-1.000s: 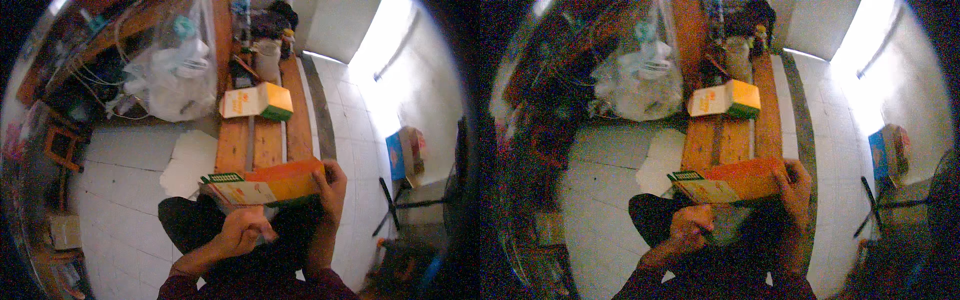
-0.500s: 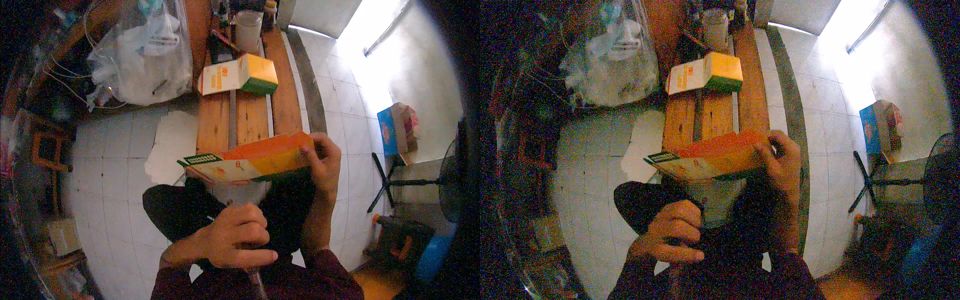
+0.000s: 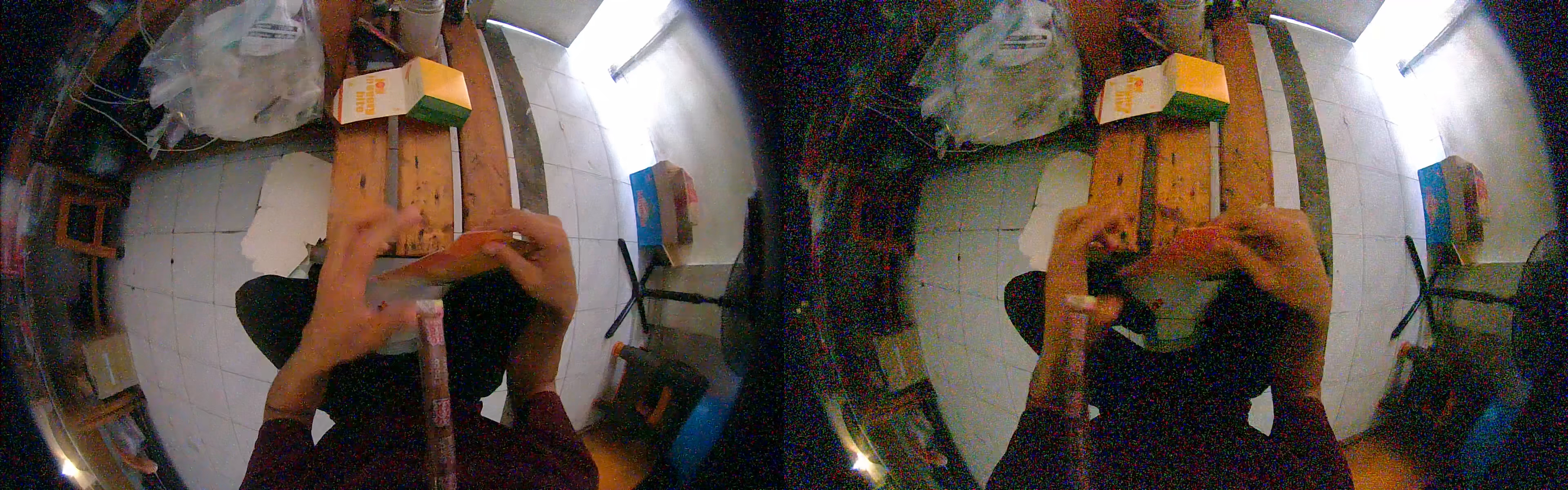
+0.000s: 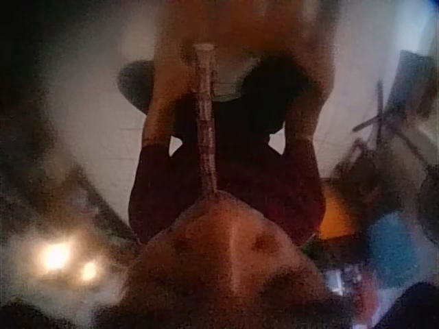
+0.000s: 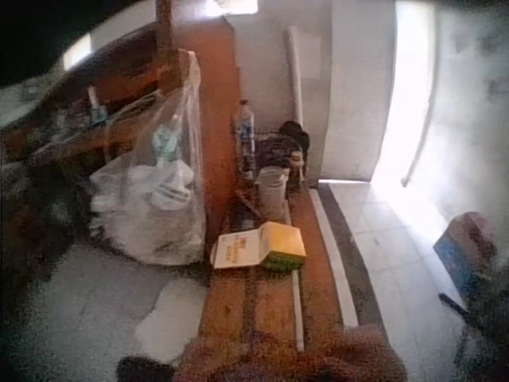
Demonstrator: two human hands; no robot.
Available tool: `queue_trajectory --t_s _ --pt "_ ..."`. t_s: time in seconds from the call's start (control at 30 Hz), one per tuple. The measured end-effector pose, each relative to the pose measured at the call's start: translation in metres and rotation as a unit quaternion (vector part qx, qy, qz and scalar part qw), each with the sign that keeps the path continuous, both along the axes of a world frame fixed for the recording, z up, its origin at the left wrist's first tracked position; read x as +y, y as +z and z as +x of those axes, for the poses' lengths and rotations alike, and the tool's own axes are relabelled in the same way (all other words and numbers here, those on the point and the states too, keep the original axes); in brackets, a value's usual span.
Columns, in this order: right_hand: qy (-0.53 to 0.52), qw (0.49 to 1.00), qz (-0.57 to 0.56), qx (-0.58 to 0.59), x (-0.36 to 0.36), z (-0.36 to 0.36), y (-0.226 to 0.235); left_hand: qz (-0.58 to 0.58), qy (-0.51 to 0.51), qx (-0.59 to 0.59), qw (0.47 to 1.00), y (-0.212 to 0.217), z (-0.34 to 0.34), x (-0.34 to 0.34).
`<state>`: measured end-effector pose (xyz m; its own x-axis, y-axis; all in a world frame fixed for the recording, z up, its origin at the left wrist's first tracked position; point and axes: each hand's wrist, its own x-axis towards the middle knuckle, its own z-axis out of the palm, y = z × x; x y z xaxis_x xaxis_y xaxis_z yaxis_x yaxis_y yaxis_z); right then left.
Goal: The person folds and assembles flat paper sheets into small rectangular boxes. They fold the edges, tuck flaps, and press seams to form the box shape, then place the finished boxes on the table.
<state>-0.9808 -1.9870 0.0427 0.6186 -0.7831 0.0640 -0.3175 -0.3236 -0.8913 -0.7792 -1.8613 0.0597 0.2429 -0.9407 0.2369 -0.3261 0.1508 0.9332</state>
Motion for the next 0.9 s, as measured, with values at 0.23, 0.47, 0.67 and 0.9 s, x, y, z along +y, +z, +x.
queue_trajectory --t_s 0.23,0.47,0.67,0.9 --pt "-0.076 0.938 -0.337 0.001 0.013 0.056 0.008 0.052 0.078 -0.005 0.996 -0.051 0.013 -0.017" --pt "-0.015 0.958 -0.276 -0.072 0.070 0.094 -0.011 0.089 0.183 0.158 0.966 -0.026 0.013 0.010" --pt "0.070 0.928 -0.361 -0.056 0.074 0.090 0.029 -0.060 0.179 0.367 0.911 0.002 0.026 0.018" --pt "0.057 0.886 -0.459 0.037 0.042 0.059 0.038 -0.061 0.107 0.399 0.909 -0.031 0.022 -0.006"
